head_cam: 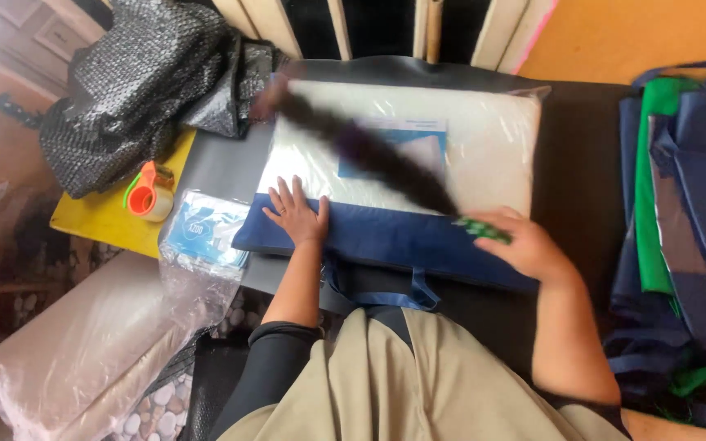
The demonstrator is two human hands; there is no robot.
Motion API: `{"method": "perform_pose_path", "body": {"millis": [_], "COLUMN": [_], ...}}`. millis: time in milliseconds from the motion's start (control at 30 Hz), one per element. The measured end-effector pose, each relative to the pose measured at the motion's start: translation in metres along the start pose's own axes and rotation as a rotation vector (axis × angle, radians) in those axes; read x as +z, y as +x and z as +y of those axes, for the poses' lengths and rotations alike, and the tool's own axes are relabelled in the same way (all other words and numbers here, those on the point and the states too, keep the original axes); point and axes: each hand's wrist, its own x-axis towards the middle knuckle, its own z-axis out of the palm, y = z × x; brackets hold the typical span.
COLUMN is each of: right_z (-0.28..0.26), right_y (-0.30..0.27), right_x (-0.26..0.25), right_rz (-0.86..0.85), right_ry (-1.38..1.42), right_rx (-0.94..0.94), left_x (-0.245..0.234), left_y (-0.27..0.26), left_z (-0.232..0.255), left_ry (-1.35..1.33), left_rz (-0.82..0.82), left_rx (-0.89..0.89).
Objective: A person packages a pillow by placing it in a blue carrying bag, wrapping it in black bubble wrap, and sealing the package with tape.
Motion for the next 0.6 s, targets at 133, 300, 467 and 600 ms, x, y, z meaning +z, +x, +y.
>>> {"method": "perform_pose_path", "body": {"millis": [133,300,467,600], "right_z": [-0.011,0.074,0.002,0.003], "right_y": [0.074,0.160,0.146,0.145], "right_x": [0.024,0.064,0.047,0.037], "right_rz": [-0.179,0.187,0.032,-0.268], "right_ry": [-0.071,-0.181,-0.016,0.101], "right_rx": [0.093,0.055,0.037,0.142], "left_x": [-0.026,0.000,0.003,0.065], "left_y": [0.007,-0.005,-0.005,-0.025], "left_z": [0.005,-0.009,-0.009,-0.047], "left_ry": [0.194,-0.010,-0.022,0.052], "left_rz": [-0.031,-0.166,-0.154,-0.029], "left_rx": [0.049,-0.018,-0.010,0.076]}}
